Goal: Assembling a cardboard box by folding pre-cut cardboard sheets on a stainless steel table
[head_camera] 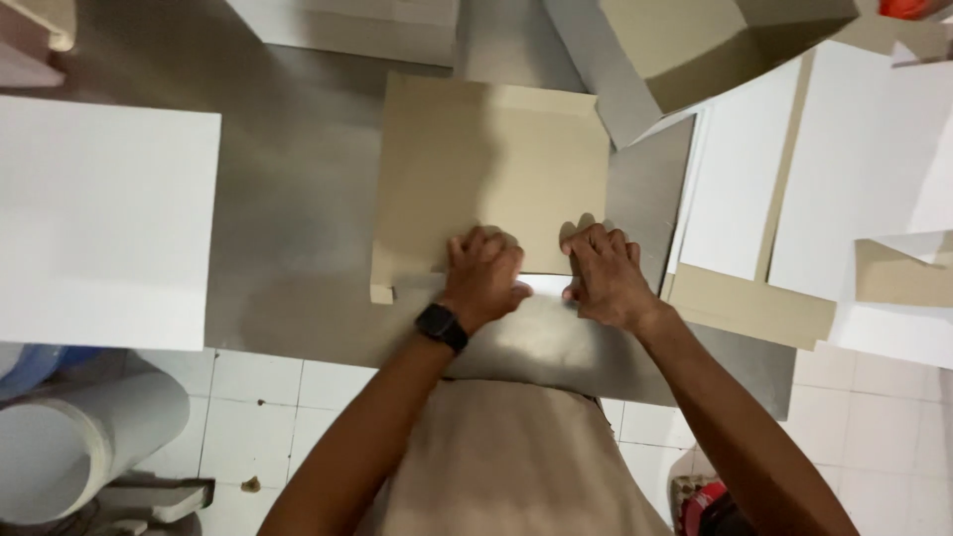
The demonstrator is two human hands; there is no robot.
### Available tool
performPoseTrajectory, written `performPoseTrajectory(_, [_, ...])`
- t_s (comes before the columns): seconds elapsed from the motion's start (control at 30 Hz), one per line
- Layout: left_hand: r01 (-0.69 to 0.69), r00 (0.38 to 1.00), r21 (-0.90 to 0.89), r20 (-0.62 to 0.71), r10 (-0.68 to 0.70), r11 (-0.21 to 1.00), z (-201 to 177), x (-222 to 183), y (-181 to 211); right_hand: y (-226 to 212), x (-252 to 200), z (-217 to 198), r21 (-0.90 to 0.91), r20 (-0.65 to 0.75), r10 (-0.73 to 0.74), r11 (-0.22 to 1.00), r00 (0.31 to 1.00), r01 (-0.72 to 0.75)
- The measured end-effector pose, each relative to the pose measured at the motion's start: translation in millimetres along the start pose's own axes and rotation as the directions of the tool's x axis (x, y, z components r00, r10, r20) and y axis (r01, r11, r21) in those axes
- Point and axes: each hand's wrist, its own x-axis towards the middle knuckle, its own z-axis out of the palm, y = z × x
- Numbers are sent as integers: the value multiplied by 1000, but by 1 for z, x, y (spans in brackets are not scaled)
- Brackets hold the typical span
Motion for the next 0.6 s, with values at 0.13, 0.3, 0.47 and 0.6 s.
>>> performPoseTrajectory(0.13, [58,970,81,-241,-37,995,-17,-27,-35,-10,6,-10,-53,43,-6,999,999,9])
performPoseTrajectory(0.3, [132,964,-77,-223,-146,988,-60,-60,-66,-17,9,-17,-75,98,36,997,995,-28])
performPoseTrajectory(0.47, [205,945,-118,-234,-228,972,-77,-81,-93,-24,5,-25,-68,112,45,997,993,-38])
performPoseTrajectory(0.6, [268,936,-125,-202,-289,955,-89,-89,-103,-26,3,-29,-56,126,47,998,991,-40])
